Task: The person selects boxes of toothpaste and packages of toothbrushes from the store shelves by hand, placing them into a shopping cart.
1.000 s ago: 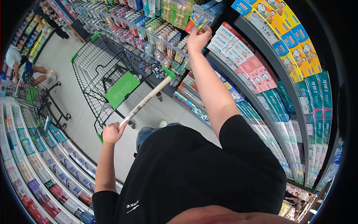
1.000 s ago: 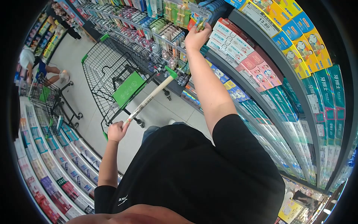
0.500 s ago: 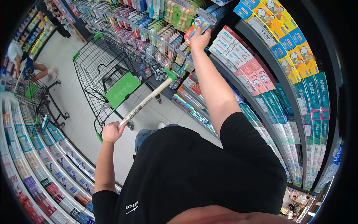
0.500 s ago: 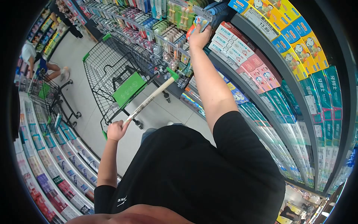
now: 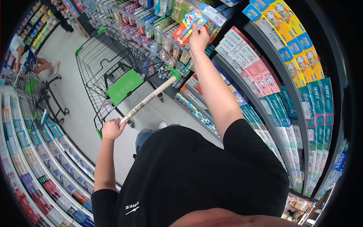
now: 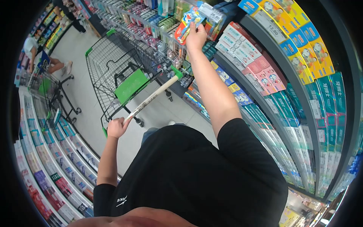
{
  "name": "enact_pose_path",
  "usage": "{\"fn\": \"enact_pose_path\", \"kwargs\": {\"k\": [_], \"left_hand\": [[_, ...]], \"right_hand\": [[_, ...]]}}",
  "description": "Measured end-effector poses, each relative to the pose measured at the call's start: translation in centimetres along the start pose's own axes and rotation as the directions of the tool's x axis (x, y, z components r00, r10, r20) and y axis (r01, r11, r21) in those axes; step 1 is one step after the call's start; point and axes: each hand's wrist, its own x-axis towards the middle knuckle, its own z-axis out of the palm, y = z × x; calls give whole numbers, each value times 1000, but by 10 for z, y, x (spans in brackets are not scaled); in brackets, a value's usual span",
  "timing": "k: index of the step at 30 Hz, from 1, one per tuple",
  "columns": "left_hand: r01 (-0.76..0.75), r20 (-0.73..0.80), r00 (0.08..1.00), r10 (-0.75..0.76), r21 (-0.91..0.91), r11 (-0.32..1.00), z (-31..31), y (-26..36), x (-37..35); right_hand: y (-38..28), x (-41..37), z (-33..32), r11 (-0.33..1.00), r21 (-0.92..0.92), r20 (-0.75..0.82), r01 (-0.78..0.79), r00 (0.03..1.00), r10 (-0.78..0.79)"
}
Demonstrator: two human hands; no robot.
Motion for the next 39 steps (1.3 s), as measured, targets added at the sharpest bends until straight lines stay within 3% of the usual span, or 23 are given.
{"fn": "enact_pose_path", "kwargs": {"k": [5, 7, 9, 10, 13, 16, 18, 22, 24, 28, 29, 33, 35, 38, 39], "left_hand": [[25, 18, 1000, -25, -5, 1000, -5, 3, -3], [10, 15, 1000, -9, -10, 1000, -11, 7, -3], [2, 26, 1000, -2, -7, 1000, -9, 6, -6], [-3, 32, 999, 3, -12, 1000, -8, 6, -7], [9, 73, 997, -6, -40, 999, -8, 8, -12], [-35, 4, 999, 35, -28, 999, 0, 11, -20], [-20, 33, 999, 20, -25, 999, -1, 15, -24], [-6, 67, 998, 6, -1, 1000, -1, 28, -35], [10, 48, 999, -9, -14, 1000, 1, 35, -41], [0, 47, 999, 0, -6, 1000, 5, 34, -46], [-4, 36, 999, 5, -11, 1000, 5, 34, -47], [-18, 5, 1000, 18, -5, 1000, 8, 35, -50], [-23, 2, 1000, 23, -15, 1000, 7, 35, -52], [-31, -13, 999, 30, -23, 999, 6, 35, -51], [-31, -24, 999, 31, -24, 999, 6, 35, -53]], "right_hand": [[26, -45, 1, 898, 88, 242, -431, 884, 400], [39, -71, 1, 845, -70, 320, -530, 790, 523], [50, -94, 7, 823, -193, 413, -535, 716, 563], [54, -110, 10, 812, -202, 429, -548, 696, 576], [70, -145, 26, 673, -214, 533, -708, 493, 688], [91, -180, 50, 615, -227, 567, -755, 411, 714], [94, -201, 67, 571, -338, 552, -748, 334, 764], [124, -236, 96, 570, -509, 507, -645, 310, 804], [136, -250, 102, 553, -648, 441, -524, 334, 833], [170, -277, 111, 467, -663, 343, -585, 317, 884], [160, -277, 111, 424, -657, 342, -623, 255, 905], [185, -292, 116, 327, -612, 308, -720, 164, 937], [194, -298, 116, 233, -543, 334, -807, 48, 941], [206, -307, 112, 186, -677, 216, -712, 49, 975], [211, -309, 107, 211, -670, 155, -711, 144, 977]]}}
